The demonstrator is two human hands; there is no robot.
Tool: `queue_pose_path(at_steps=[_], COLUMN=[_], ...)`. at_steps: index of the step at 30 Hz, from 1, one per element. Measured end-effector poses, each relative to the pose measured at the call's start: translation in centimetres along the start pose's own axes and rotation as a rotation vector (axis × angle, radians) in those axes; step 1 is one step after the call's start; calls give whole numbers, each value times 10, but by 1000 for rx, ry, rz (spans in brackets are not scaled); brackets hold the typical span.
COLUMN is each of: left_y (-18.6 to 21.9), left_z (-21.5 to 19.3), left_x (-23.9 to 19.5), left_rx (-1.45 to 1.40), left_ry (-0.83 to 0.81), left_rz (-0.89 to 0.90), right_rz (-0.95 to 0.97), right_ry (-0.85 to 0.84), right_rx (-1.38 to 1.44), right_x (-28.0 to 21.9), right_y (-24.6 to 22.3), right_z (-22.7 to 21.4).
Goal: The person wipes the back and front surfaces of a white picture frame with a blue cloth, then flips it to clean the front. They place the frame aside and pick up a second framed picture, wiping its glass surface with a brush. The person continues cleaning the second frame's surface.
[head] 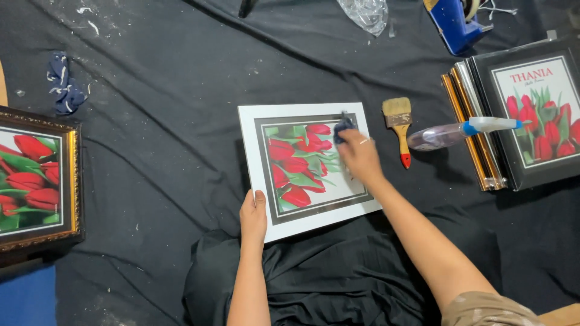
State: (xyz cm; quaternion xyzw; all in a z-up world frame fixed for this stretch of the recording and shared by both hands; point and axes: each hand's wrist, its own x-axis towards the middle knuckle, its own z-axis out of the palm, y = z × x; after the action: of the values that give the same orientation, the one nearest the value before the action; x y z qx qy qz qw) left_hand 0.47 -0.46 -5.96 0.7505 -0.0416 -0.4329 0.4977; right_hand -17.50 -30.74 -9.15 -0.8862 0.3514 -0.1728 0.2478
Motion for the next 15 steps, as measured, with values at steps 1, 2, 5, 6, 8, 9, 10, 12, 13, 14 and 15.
queue_pose_path(at_steps=[1,2,5,6,8,9,10,12,13,14,15], left_y=[1,3,-1,-4,13,21,11,-8,-6,-4,-2], left_z=[0,1,0,0,1,1,0,1,0,0,-1], left_x=[0,-1,1,2,-7,-12,-6,6,6,6,5], left_rx=[1,9,29,37,33,29,29,11,12,12,17], left_ry=[-1,3,10,10,13,17,16,17,8,19,29], left_rz=[1,3,11,17,7,-4,-5,-11,-8,-11,-16], right_rz=[1,-11,48,117,268,417,417,286,288,179,73], right_ry=[1,2,32,61,144,226,225,545,551,460,368], right_rx=[0,-93,-256,-329,-260,-189,-190,158,152,220,288], right_x=[-2,-4,14,23,43,53,59,70,50,41,36], right_y=[3,7,35,49,77,91,84,73,25,-36,-103], right_z=[5,9,24,29,51,62,83,121,105,90,64])
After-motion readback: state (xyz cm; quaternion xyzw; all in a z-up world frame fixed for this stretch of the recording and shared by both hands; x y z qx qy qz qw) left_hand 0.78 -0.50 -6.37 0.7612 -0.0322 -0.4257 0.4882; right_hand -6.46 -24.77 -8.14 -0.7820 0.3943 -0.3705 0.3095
